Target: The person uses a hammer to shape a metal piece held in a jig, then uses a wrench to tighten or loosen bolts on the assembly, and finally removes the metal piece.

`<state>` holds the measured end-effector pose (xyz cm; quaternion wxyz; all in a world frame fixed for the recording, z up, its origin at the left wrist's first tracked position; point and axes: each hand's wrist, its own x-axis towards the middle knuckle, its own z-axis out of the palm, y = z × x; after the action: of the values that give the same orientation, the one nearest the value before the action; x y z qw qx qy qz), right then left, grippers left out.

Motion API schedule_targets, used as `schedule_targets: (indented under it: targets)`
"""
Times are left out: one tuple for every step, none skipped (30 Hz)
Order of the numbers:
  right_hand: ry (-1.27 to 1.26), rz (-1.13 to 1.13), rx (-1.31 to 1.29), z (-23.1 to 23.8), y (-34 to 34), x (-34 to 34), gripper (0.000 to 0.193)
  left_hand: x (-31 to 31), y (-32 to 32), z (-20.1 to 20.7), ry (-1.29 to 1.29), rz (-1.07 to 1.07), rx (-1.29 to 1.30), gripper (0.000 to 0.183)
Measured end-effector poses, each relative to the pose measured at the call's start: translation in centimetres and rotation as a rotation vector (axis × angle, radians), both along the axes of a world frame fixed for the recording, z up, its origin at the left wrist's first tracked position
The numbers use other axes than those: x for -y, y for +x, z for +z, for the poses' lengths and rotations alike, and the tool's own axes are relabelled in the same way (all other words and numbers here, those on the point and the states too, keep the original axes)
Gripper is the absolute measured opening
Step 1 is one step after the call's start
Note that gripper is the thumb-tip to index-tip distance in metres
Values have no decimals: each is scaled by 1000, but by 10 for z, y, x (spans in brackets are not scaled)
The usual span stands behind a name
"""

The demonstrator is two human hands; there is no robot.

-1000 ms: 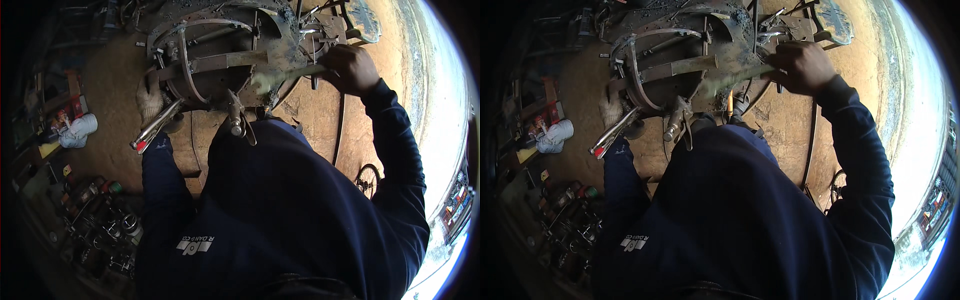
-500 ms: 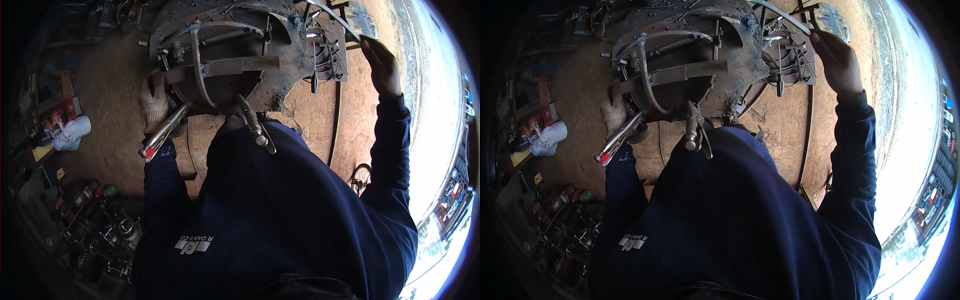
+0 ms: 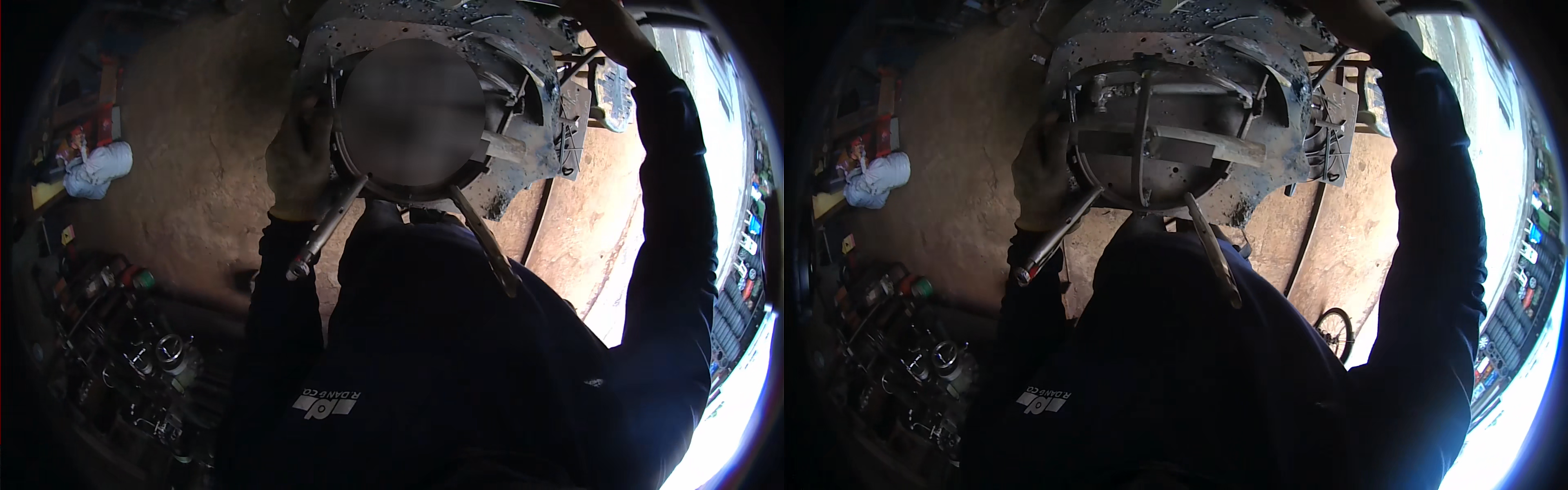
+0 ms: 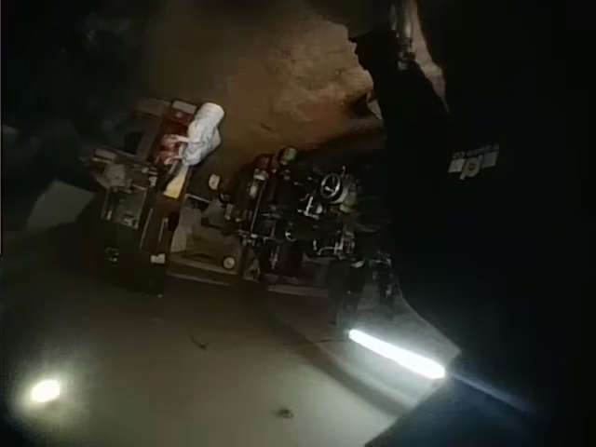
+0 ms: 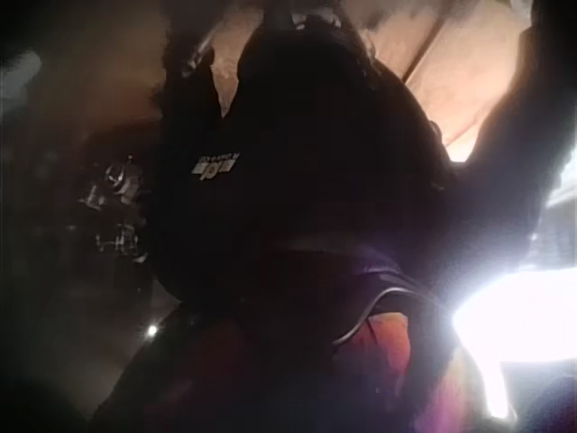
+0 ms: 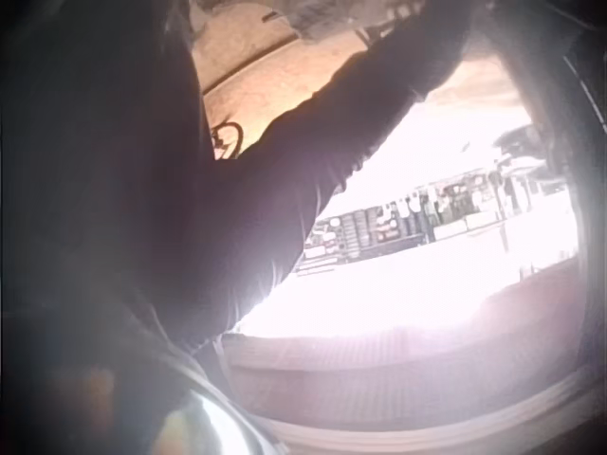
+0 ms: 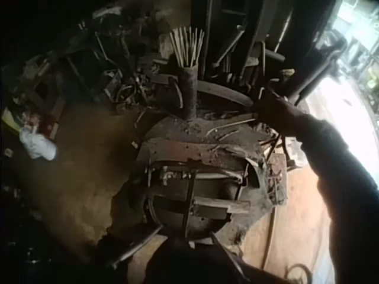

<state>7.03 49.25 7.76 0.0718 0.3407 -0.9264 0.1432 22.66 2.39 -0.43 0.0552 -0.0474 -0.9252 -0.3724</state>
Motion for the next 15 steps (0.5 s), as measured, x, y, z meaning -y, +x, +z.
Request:
schedule_targets:
  targets:
    - [57, -148, 188, 8, -10, 31, 24, 0, 1, 1, -3, 17, -10, 38]
    - [120, -294, 373, 28, -17, 70, 25, 2, 3, 1, -5, 37, -21, 37]
    - [192, -449, 556, 37, -22, 91, 26, 3, 3, 0, -9, 48, -8, 36]
    - [264, -226, 2, 7, -32, 64, 34, -2, 0, -1, -2, 38, 0, 35]
    - [242, -120, -2, 4, -36, 71, 35, -4, 0, 1, 18, 84, 29, 35]
    - [220, -15, -5, 1, -40, 79, 36, -8, 0, 4, 37, 130, 58, 35]
    - [193, 87, -8, 0, -44, 87, 37, -10, -1, 4, 54, 173, 87, 35]
    - [204, 150, 22, 2, -46, 97, 39, -9, -2, 1, 59, 171, 70, 35]
    - [215, 213, 53, 7, -46, 106, 40, -8, -1, -3, 64, 168, 54, 35]
    - [224, 274, 86, 7, -45, 113, 42, -6, -1, -5, 68, 164, 39, 35]
    - [209, 283, 123, 3, -45, 116, 44, -5, 0, -6, 75, 159, 44, 35]
    - [193, 290, 161, -2, -45, 119, 46, -5, 0, -7, 83, 153, 50, 36]
    - [177, 298, 195, -2, -43, 126, 47, -4, 0, -7, 91, 149, 51, 36]
    - [189, 331, 190, 1, -42, 132, 48, -2, 0, -10, 59, 135, 11, 36]
    - [201, 365, 184, 6, -41, 138, 49, 0, -1, -14, 28, 121, -29, 36]
